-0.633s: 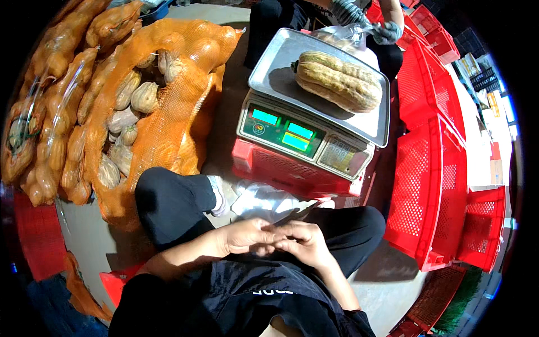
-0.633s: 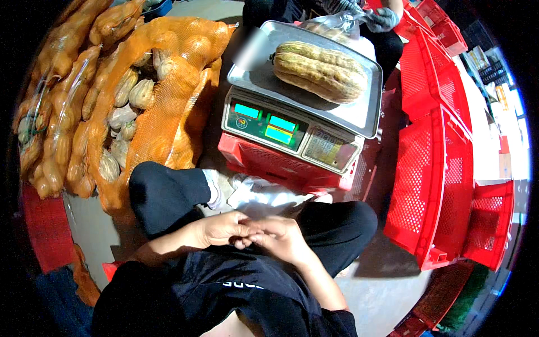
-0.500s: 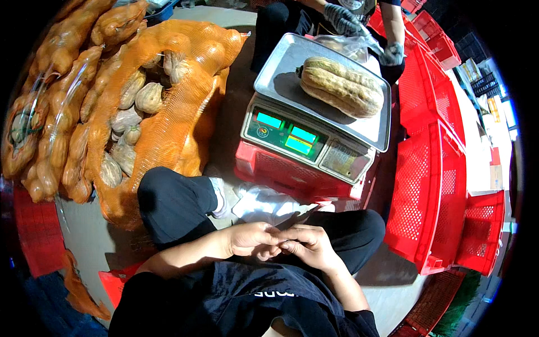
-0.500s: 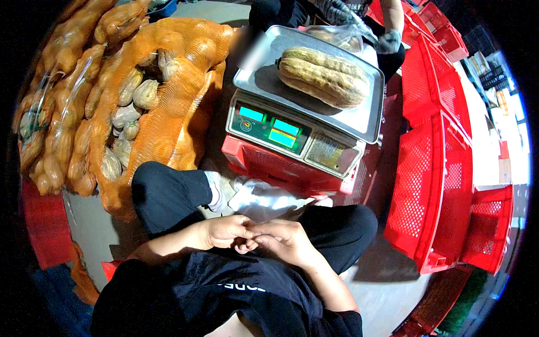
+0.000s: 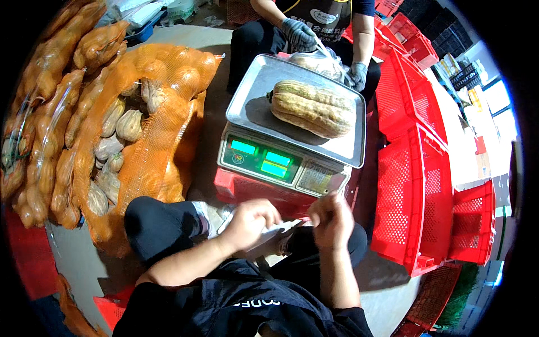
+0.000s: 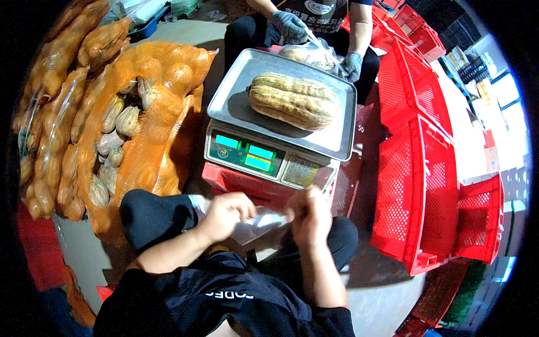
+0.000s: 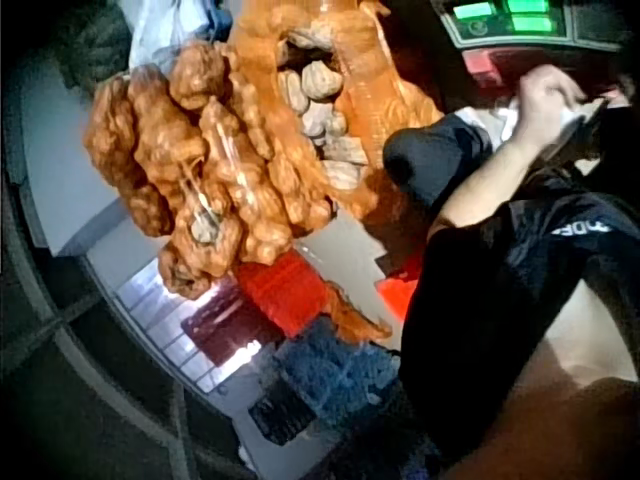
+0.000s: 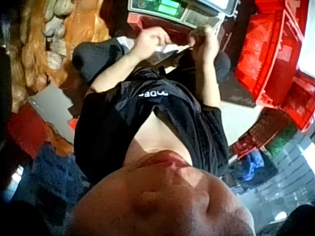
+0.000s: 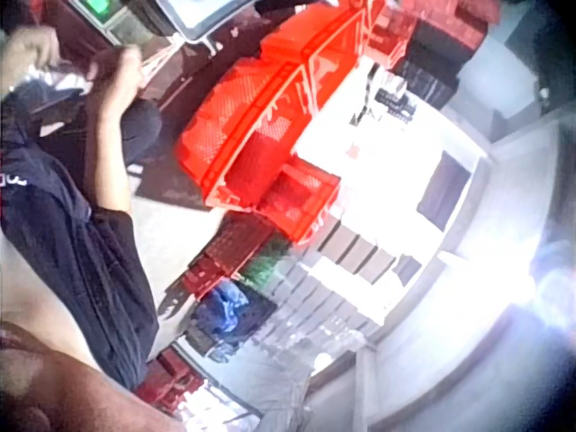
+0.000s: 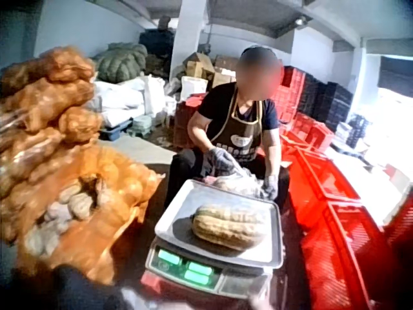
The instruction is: The person sits on the floor and repeatedly picks up large, oblong vegetables from an orange mesh bag. They place each vegetable onto a digital scale to weigh it, then remove it and place it into a red plastic crate. A coworker is visible in the background performing similar packing tasks.
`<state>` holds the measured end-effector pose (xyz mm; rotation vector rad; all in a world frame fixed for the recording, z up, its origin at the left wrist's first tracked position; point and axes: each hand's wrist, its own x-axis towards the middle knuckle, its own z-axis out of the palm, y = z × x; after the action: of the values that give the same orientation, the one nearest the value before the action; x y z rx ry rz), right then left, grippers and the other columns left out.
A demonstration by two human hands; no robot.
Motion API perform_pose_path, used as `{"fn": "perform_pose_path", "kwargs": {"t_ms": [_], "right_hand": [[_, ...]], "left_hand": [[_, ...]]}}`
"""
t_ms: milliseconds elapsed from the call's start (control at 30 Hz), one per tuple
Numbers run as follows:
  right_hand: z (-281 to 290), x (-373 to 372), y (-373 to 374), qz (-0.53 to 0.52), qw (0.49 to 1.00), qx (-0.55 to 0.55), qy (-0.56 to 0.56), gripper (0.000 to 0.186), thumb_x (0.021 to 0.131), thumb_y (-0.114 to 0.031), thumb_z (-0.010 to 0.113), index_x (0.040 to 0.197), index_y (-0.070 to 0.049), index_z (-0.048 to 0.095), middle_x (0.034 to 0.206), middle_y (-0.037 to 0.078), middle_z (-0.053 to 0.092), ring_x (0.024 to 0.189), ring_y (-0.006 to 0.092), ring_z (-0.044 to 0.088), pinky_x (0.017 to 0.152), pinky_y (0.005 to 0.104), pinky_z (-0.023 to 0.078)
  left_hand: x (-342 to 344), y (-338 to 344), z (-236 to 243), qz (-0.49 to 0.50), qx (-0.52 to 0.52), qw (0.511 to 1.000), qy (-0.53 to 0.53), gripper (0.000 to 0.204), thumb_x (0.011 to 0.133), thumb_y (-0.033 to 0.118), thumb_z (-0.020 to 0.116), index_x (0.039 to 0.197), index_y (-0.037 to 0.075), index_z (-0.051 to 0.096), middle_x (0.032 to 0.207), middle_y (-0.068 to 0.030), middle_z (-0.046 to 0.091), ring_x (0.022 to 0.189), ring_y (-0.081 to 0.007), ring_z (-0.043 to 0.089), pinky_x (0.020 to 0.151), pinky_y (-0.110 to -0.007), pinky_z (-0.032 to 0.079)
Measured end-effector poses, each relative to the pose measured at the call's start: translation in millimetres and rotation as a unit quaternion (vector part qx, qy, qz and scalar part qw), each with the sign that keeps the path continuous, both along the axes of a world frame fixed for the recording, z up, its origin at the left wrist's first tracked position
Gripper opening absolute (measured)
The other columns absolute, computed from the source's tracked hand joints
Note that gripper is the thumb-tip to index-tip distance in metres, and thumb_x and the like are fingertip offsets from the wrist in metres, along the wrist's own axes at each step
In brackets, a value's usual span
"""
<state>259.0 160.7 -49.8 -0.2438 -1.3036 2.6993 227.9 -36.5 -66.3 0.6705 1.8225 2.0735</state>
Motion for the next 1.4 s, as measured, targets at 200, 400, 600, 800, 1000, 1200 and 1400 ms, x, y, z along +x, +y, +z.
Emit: {"fn": "perform_pose_path", "kwargs": {"t_ms": [200,400,600,800,1000,1200,1400], "right_hand": [[57.6,-100.9,77.6,-0.117,0.913,0.377,-0.105,0.044,0.096,-0.042,0.043,0.109,-0.002,0.052,0.071,0.009,0.057,0.050,0.0125,0.054,0.044,0.0235,0.041],[55.1,-139.3,93.1,-0.014,0.894,0.422,-0.152,0.059,0.095,-0.053,0.036,0.119,-0.001,0.050,0.069,0.009,0.060,0.042,0.0151,0.053,0.038,0.0253,0.042],[33.7,-152.2,91.6,0.058,0.936,0.323,-0.130,0.060,0.094,-0.055,0.038,0.122,-0.003,0.049,0.087,0.014,0.064,0.055,0.0196,0.061,0.049,0.0288,0.048],[40.6,-155.0,93.5,0.047,0.974,-0.222,-0.014,0.050,0.092,-0.049,0.044,0.121,-0.009,0.056,0.115,0.011,0.062,0.116,0.0317,0.051,0.101,0.0529,0.033],[15.3,-174.8,76.7,-0.123,0.950,-0.271,0.088,0.033,0.089,-0.032,0.053,0.105,-0.005,0.061,0.118,0.012,0.059,0.112,0.0277,0.053,0.100,0.0464,0.038],[17.2,-172.8,62.0,-0.095,0.953,-0.271,0.092,0.037,0.095,-0.031,0.046,0.117,-0.002,0.053,0.120,0.014,0.057,0.110,0.0261,0.054,0.098,0.0406,0.041],[46.3,-161.2,54.2,0.088,0.977,-0.162,-0.108,0.062,0.096,-0.052,0.033,0.131,-0.002,0.044,0.129,0.018,0.050,0.117,0.0293,0.050,0.098,0.0447,0.040]], "left_hand": [[-103.7,-1.7,56.7,0.143,-0.036,0.988,-0.039,0.020,0.093,0.022,0.047,0.099,0.004,0.053,0.079,-0.0049,0.056,0.056,-0.0063,0.050,0.047,-0.019,0.041],[-188.6,5.3,70.6,0.138,-0.193,0.958,-0.158,0.048,0.096,0.047,0.037,0.125,0.008,0.041,0.103,-0.0109,0.048,0.052,-0.0148,0.053,0.041,-0.023,0.043],[-218.6,29.5,68.6,0.008,-0.181,0.942,-0.284,0.073,0.090,0.062,0.036,0.138,0.007,0.029,0.137,-0.0186,0.038,0.076,-0.0291,0.062,0.059,-0.038,0.055],[-213.6,50.1,57.1,-0.012,0.221,0.938,-0.268,0.040,0.093,0.045,0.049,0.112,0.010,0.052,0.114,-0.0082,0.054,0.109,-0.0245,0.052,0.085,-0.048,0.049],[-188.6,82.1,55.1,0.187,0.286,0.938,-0.060,0.032,0.089,0.024,0.061,0.115,0.005,0.056,0.117,-0.0059,0.058,0.107,-0.0148,0.052,0.096,-0.031,0.040],[-165.0,80.6,84.5,0.203,0.189,0.946,0.168,0.041,0.083,0.016,0.069,0.118,0.000,0.054,0.118,-0.0092,0.057,0.108,-0.0151,0.052,0.096,-0.029,0.040],[-161.0,63.4,88.0,0.192,0.136,0.920,0.313,0.058,0.077,0.017,0.075,0.125,-0.001,0.047,0.123,-0.0107,0.053,0.112,-0.0187,0.051,0.099,-0.032,0.038]]}}
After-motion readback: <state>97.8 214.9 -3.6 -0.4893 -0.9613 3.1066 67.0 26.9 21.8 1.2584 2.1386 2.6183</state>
